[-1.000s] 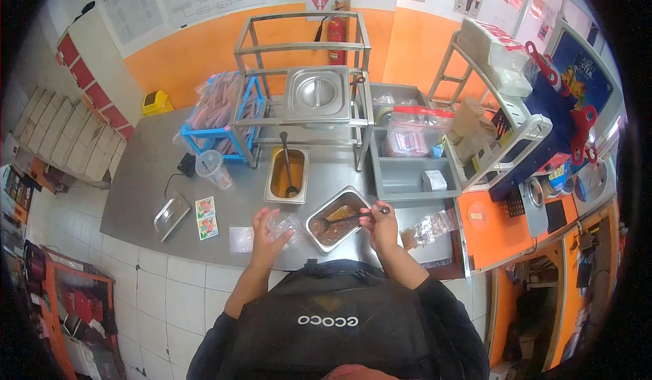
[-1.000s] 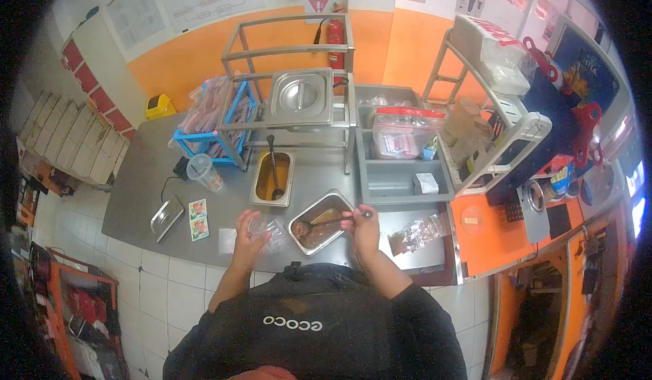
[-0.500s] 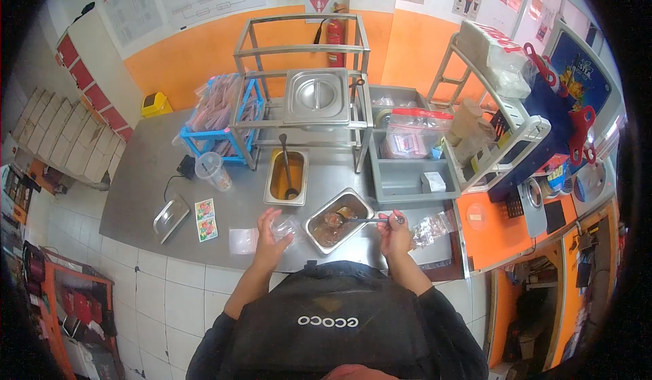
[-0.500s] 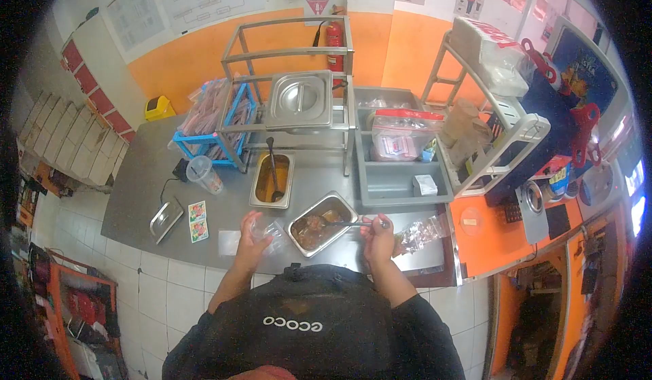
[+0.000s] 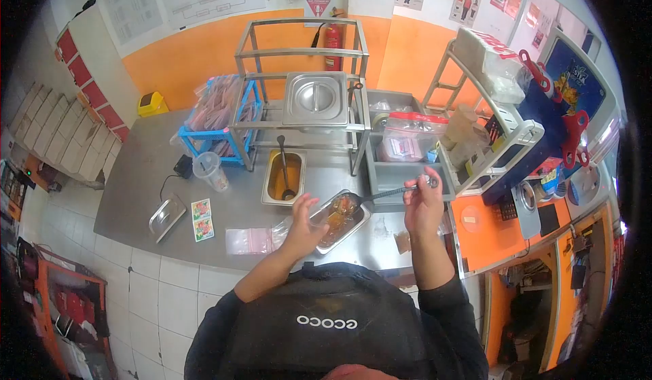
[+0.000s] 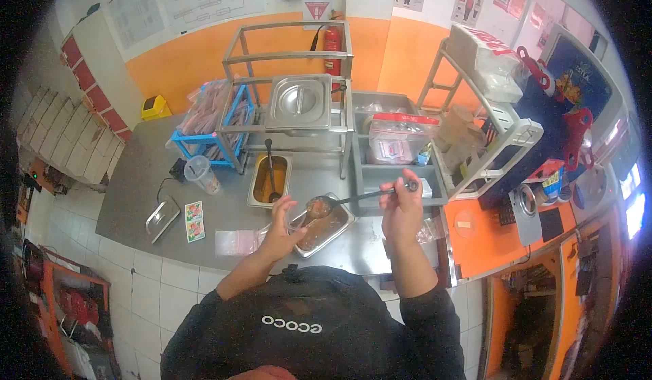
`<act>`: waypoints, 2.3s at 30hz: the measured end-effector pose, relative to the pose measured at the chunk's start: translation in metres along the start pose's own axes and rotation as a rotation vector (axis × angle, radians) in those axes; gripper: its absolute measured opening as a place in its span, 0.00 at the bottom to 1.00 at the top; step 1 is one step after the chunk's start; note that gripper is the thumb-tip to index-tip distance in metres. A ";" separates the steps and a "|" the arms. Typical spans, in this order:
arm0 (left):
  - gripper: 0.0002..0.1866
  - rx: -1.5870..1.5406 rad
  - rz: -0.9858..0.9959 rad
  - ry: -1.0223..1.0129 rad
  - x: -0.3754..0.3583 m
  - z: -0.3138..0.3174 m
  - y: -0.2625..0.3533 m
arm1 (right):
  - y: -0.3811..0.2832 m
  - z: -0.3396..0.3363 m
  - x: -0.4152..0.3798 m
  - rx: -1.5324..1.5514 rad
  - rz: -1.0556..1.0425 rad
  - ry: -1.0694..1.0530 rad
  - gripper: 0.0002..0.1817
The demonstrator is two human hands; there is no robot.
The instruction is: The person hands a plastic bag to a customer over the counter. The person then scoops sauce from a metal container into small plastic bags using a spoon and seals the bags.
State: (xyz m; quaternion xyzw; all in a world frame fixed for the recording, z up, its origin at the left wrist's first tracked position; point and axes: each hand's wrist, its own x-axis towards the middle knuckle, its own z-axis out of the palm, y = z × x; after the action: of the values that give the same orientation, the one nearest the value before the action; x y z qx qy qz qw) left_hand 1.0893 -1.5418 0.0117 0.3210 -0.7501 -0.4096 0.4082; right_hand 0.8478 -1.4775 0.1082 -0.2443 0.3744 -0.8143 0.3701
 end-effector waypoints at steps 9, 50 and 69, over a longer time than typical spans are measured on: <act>0.33 -0.167 -0.038 -0.058 0.007 0.019 -0.004 | -0.032 0.068 -0.009 -0.303 -0.081 -0.242 0.16; 0.29 -0.230 0.059 -0.042 0.000 -0.010 -0.004 | 0.040 0.043 -0.054 -1.211 -0.323 -0.946 0.15; 0.04 -0.827 -0.260 0.091 -0.002 -0.009 0.022 | 0.064 0.024 -0.056 -0.844 -0.128 -0.703 0.05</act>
State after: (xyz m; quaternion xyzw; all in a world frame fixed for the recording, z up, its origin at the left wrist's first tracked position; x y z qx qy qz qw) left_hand 1.0952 -1.5336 0.0332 0.2400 -0.4576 -0.7090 0.4799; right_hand 0.9247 -1.4725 0.0655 -0.6509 0.5066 -0.4837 0.2927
